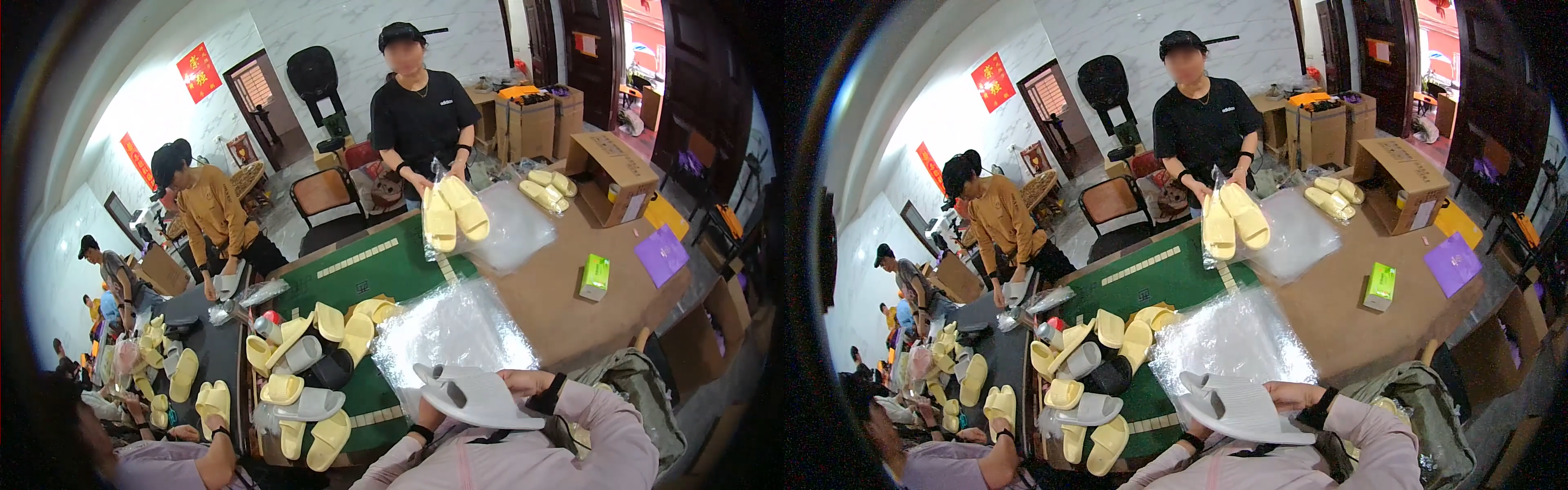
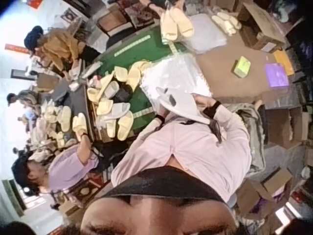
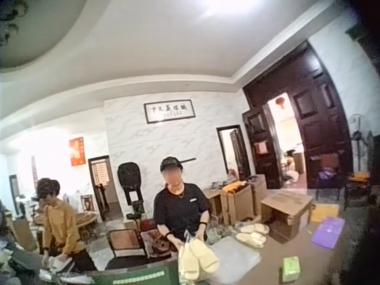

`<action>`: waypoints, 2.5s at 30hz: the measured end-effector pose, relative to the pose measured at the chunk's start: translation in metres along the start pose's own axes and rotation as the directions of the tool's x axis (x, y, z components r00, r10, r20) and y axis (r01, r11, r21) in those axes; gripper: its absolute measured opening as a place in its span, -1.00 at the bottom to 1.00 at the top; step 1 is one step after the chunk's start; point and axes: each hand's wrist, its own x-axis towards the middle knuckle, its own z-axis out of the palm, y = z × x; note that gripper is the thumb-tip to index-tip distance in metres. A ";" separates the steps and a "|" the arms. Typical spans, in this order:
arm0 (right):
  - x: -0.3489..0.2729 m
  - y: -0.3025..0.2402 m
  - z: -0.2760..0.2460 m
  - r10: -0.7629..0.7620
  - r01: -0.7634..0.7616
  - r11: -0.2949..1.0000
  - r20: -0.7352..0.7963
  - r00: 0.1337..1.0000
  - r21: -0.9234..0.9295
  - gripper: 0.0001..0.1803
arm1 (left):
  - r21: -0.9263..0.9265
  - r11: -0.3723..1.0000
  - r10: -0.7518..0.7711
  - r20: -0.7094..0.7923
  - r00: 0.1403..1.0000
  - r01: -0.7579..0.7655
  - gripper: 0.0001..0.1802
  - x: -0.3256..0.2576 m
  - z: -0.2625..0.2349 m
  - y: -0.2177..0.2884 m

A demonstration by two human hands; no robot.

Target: Packing yellow and white slides into plastic bags and placing them into a larger transport bag or box at a production table.

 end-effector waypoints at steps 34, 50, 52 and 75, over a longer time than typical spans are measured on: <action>0.001 0.031 -0.024 -0.434 -0.269 0.204 -0.334 0.837 -0.941 -0.73 | -0.397 0.916 -0.082 -0.034 0.996 0.061 -0.49 0.007 -0.035 0.085; 0.015 0.045 0.017 -0.696 -0.467 -0.257 -0.173 0.697 -0.846 -0.82 | 0.564 0.825 0.089 -0.079 0.993 -0.029 -0.45 -0.007 -0.005 0.108; 0.020 0.046 0.022 -0.706 -0.492 -0.259 -0.185 0.684 -0.831 -0.83 | 0.591 0.805 0.115 -0.060 0.991 -0.058 -0.44 -0.011 -0.001 0.121; 0.062 0.095 -0.041 -0.591 -0.356 -0.099 -0.233 0.772 -0.929 -0.38 | 0.428 0.876 0.219 0.058 0.974 -0.223 -0.58 -0.021 -0.014 0.131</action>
